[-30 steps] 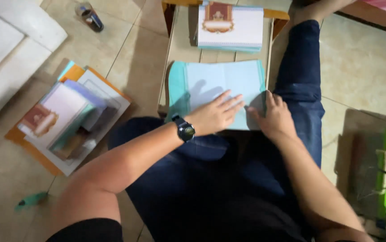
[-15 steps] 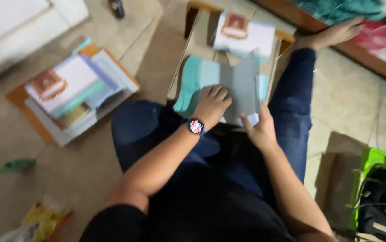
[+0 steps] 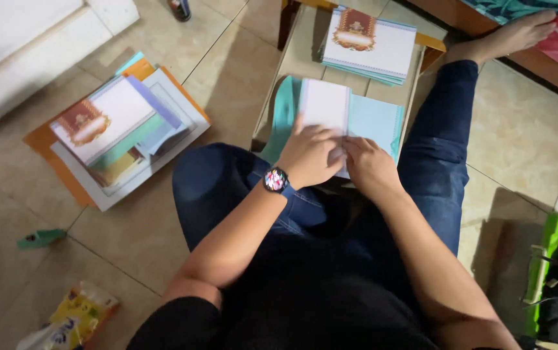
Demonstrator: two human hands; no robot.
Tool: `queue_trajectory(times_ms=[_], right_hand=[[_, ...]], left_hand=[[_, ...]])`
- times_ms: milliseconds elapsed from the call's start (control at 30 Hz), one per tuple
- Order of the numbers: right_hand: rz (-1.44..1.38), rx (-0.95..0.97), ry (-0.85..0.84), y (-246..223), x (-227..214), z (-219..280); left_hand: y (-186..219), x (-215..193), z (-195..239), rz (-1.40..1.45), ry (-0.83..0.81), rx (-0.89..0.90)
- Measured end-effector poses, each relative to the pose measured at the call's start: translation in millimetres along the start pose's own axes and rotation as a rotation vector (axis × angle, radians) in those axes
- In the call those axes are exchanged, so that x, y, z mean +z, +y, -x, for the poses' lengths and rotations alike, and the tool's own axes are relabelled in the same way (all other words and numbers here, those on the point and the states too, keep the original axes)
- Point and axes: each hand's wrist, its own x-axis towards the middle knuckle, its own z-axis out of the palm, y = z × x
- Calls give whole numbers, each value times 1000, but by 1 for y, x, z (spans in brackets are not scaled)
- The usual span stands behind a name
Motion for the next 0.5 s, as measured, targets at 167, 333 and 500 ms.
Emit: queue_trajectory(times_ms=[167,333,500], right_hand=[[112,-68,152,18,22,-63],[-33,-3,-65,15,7,-58],[-721,184,-25,-1,-40,1]], left_hand=[[-43,78,6,-121,-16,102],[-40,71,-23,-241,-229,111],[-4,10,-74,-378,-573,223]])
